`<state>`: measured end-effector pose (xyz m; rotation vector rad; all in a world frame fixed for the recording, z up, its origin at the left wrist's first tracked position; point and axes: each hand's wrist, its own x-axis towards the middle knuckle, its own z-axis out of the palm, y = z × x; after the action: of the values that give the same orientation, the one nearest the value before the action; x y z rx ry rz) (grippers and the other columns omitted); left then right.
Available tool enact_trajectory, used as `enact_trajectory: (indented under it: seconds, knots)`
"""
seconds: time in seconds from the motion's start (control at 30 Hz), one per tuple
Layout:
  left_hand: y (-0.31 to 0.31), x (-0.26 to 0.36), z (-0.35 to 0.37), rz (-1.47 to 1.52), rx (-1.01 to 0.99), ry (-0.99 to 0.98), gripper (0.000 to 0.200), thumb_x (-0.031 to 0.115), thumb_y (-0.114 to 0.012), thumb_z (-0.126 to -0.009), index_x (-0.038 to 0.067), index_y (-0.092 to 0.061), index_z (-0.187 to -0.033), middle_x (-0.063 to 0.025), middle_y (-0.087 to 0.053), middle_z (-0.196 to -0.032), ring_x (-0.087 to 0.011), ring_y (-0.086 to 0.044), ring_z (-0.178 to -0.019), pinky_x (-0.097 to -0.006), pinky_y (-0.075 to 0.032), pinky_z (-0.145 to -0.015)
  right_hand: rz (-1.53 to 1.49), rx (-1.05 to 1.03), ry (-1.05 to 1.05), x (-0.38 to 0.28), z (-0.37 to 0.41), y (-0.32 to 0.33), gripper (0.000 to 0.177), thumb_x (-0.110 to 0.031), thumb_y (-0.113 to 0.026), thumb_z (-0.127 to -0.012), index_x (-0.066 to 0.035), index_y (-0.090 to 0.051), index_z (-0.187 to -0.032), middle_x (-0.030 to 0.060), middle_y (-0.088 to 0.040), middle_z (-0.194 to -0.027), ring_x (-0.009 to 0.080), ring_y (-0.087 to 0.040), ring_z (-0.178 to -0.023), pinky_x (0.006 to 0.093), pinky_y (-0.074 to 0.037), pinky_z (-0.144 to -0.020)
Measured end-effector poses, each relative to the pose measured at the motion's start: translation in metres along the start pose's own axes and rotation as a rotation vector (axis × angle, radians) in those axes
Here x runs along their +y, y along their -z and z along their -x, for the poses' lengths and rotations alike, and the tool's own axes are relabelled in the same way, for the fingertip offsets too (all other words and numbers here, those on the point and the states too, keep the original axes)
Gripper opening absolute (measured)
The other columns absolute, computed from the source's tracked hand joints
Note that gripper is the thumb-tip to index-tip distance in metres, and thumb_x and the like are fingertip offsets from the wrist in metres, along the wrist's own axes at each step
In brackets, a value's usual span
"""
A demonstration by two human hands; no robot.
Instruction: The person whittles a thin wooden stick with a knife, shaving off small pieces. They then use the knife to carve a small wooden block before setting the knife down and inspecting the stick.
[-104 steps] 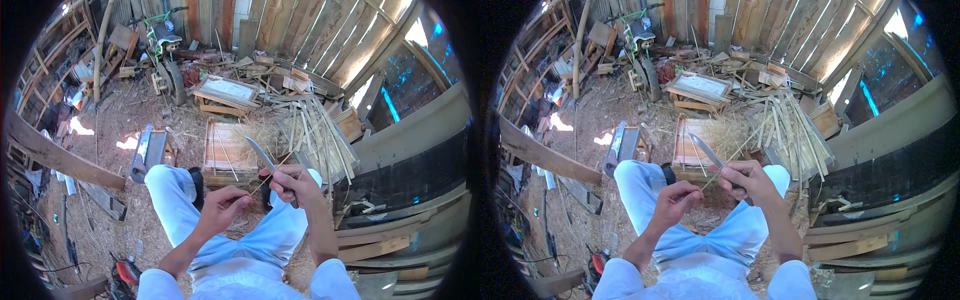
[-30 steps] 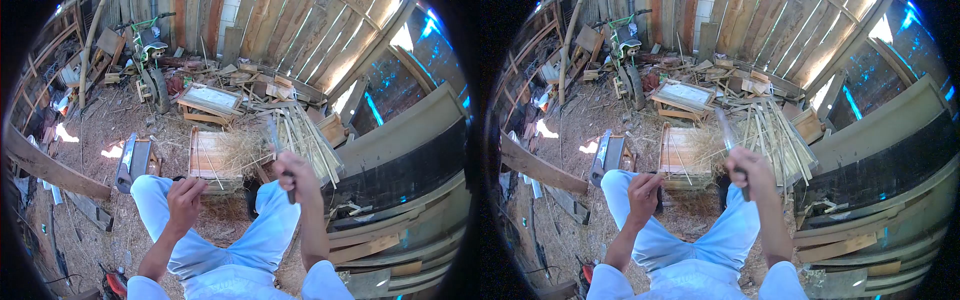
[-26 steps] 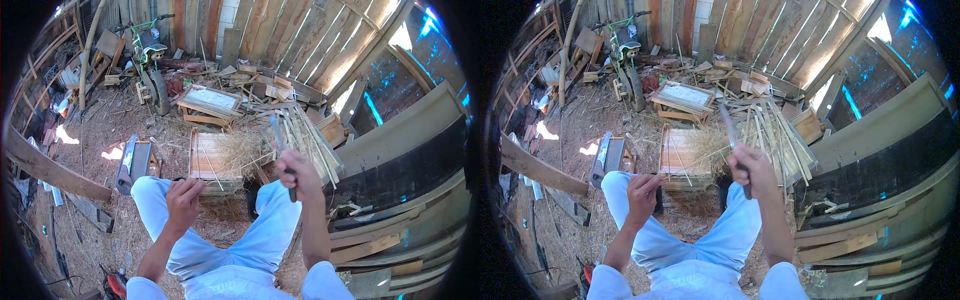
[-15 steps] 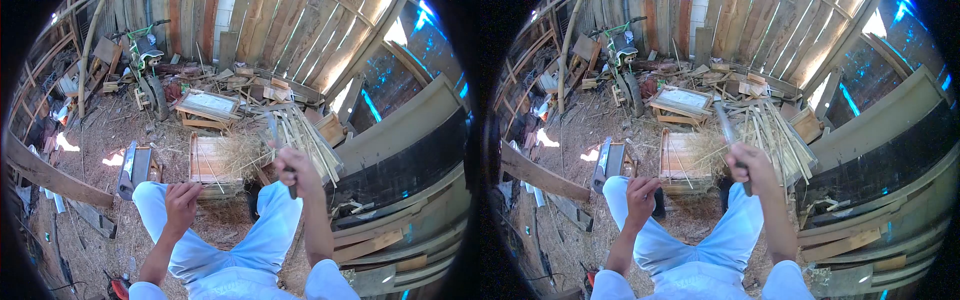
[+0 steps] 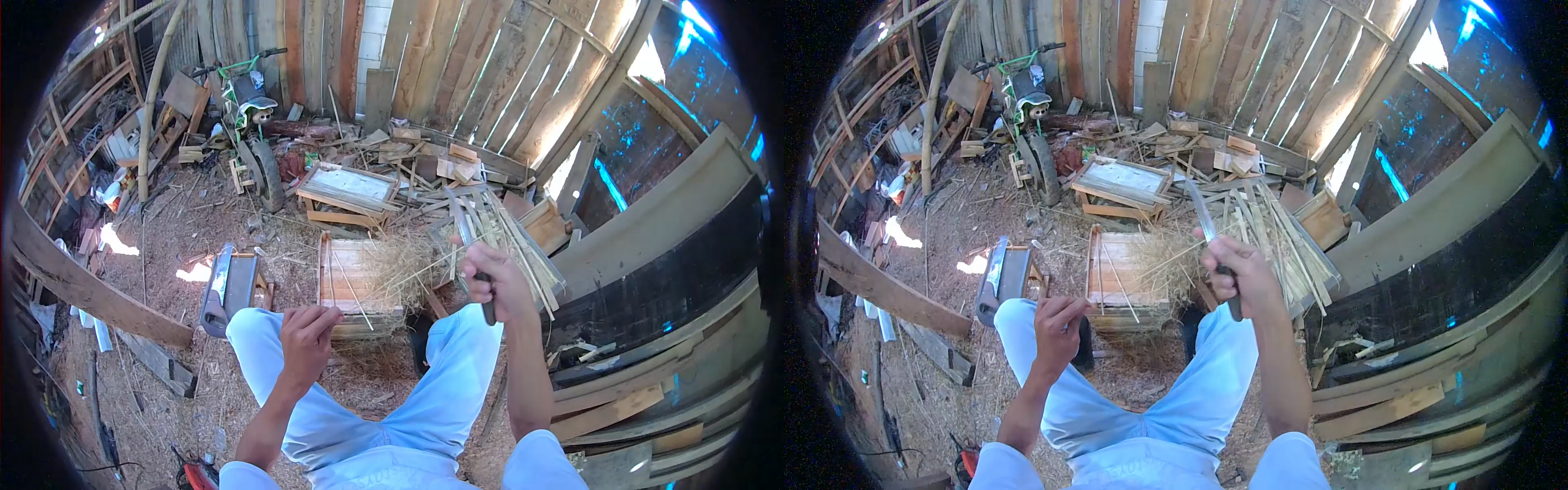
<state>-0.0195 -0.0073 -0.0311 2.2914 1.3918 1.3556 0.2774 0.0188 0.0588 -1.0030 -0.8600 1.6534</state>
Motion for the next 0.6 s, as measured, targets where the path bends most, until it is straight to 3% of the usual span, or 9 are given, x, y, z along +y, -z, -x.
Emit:
enact_trajectory:
  seconds: [0.03, 0.1, 0.13, 0.23, 0.33, 0.4, 0.5, 0.6]
  knots:
    - [0.001, -0.002, 0.000, -0.002, 0.000, -0.001, 0.012, 0.002, -0.067, -0.072, 0.007, -0.067, -0.083, -0.0043, -0.062, -0.075, -0.0218, -0.056, -0.069, -0.0345, -0.037, -0.068, -0.001, -0.002, 0.001, -0.004, -0.002, 0.008, 0.034, -0.016, -0.051, -0.094, -0.003, -0.049, -0.125, -0.0014, -0.049, -0.072, 0.0016, -0.036, -0.047, 0.0150, -0.028, -0.038]
    - [0.005, -0.008, 0.003, -0.060, 0.017, 0.010, 0.012, 0.001, -0.067, -0.073, 0.007, -0.068, -0.083, -0.0046, -0.062, -0.075, -0.0222, -0.056, -0.070, -0.0333, -0.038, -0.068, -0.049, 0.218, 0.259, -0.018, -0.007, 0.035, 0.039, -0.019, -0.051, -0.094, -0.002, -0.045, -0.128, -0.0027, -0.047, -0.071, 0.0006, -0.033, -0.047, 0.0145, -0.027, -0.038]
    - [0.007, -0.011, 0.004, -0.066, 0.023, 0.011, 0.012, 0.001, -0.067, -0.073, 0.007, -0.068, -0.083, -0.0046, -0.062, -0.075, -0.0222, -0.056, -0.070, -0.0333, -0.038, -0.068, -0.171, 0.157, 0.295, -0.022, -0.006, 0.040, 0.039, -0.020, -0.050, -0.094, -0.002, -0.045, -0.128, -0.0034, -0.047, -0.071, 0.0002, -0.032, -0.047, 0.0142, -0.026, -0.037]
    - [0.008, -0.016, 0.005, -0.048, -0.017, 0.133, 0.012, 0.002, -0.067, -0.074, 0.007, -0.068, -0.085, -0.0057, -0.063, -0.077, -0.0240, -0.057, -0.072, -0.0336, -0.039, -0.071, 0.013, 0.198, 0.235, -0.018, 0.004, 0.028, 0.039, -0.021, -0.050, -0.094, -0.002, -0.045, -0.127, -0.0037, -0.047, -0.071, -0.0001, -0.033, -0.047, 0.0142, -0.026, -0.037]
    - [-0.003, -0.010, -0.003, 0.131, -0.064, 0.248, 0.011, 0.003, -0.067, -0.076, 0.006, -0.068, -0.087, -0.0068, -0.063, -0.079, -0.0257, -0.058, -0.074, -0.0348, -0.041, -0.073, 0.061, 0.054, 0.206, 0.002, 0.002, 0.007, 0.040, -0.018, -0.051, -0.094, -0.002, -0.044, -0.130, -0.0002, -0.052, -0.071, 0.0017, -0.036, -0.046, 0.0155, -0.027, -0.038]
    - [-0.006, 0.000, -0.009, 0.154, -0.058, 0.121, 0.010, 0.003, -0.064, -0.077, 0.005, -0.066, -0.086, -0.0051, -0.063, -0.078, -0.0241, -0.058, -0.071, -0.0331, -0.039, -0.064, 0.101, -0.037, 0.173, 0.015, -0.003, -0.007, 0.040, -0.018, -0.052, -0.094, -0.002, -0.044, -0.130, 0.0019, -0.054, -0.072, 0.0028, -0.039, -0.047, 0.0164, -0.028, -0.038]
    - [-0.002, 0.013, -0.015, 0.117, -0.075, 0.019, 0.009, 0.004, -0.064, -0.077, 0.006, -0.066, -0.086, -0.0043, -0.064, -0.078, -0.0230, -0.058, -0.072, -0.0325, -0.039, -0.066, 0.003, -0.109, 0.125, 0.017, -0.006, -0.018, 0.038, -0.017, -0.052, -0.094, -0.001, -0.045, -0.127, 0.0031, -0.055, -0.073, 0.0038, -0.039, -0.046, 0.0169, -0.028, -0.038]
    - [0.003, 0.009, -0.015, 0.165, -0.129, 0.035, 0.008, 0.005, -0.065, -0.077, 0.006, -0.067, -0.085, -0.0041, -0.064, -0.079, -0.0221, -0.059, -0.072, -0.0328, -0.038, -0.067, -0.018, -0.202, 0.092, 0.004, -0.002, -0.019, 0.035, -0.017, -0.052, -0.094, 0.001, -0.048, -0.123, 0.0024, -0.054, -0.072, 0.0037, -0.039, -0.046, 0.0169, -0.028, -0.037]
